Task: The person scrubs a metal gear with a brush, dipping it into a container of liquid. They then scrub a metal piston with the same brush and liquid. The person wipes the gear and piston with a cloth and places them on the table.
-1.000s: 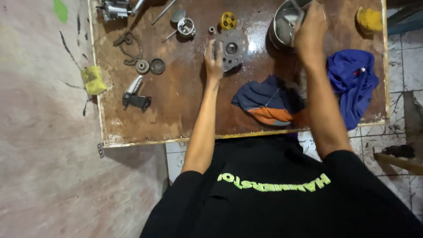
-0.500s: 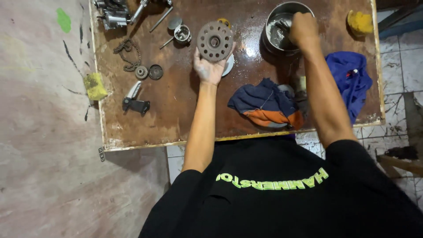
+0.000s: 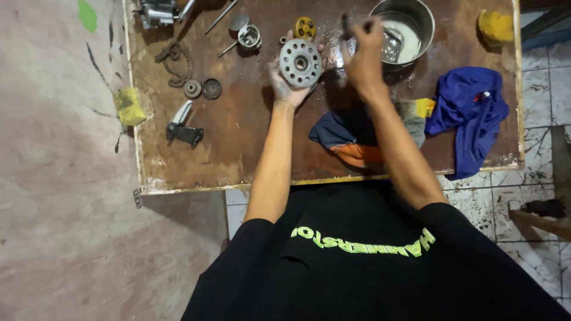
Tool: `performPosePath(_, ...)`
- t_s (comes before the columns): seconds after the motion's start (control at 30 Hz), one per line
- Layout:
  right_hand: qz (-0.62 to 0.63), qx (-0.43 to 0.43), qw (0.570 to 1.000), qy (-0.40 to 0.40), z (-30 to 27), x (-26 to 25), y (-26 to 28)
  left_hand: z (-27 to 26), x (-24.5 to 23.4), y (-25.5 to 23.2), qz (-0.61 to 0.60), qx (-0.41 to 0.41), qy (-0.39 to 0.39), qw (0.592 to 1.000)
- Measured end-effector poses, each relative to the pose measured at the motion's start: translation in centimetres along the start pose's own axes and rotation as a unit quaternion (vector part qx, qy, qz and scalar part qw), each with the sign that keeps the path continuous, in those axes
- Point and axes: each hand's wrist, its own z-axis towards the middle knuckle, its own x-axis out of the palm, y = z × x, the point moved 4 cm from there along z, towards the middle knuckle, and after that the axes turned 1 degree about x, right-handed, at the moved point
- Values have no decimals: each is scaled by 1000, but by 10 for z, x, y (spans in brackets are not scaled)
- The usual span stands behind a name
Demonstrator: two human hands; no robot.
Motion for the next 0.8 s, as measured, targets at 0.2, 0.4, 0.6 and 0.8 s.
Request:
performPosePath(0.2,95,-42,986,130,-30,56,51,1,-25,1,52,14,-40,998)
performPosePath(0.4,87,-90,981,145,-49,44,81,1,-13,1,147,14,-6,989)
performPosePath(0.6,145,-60,987,15,-45,41,75,8,-56,7,123,-11,-8,992)
performPosePath(0.8,13,-36,999,-1,-11,28,70,3,-105,18,-6,-69,-24,997)
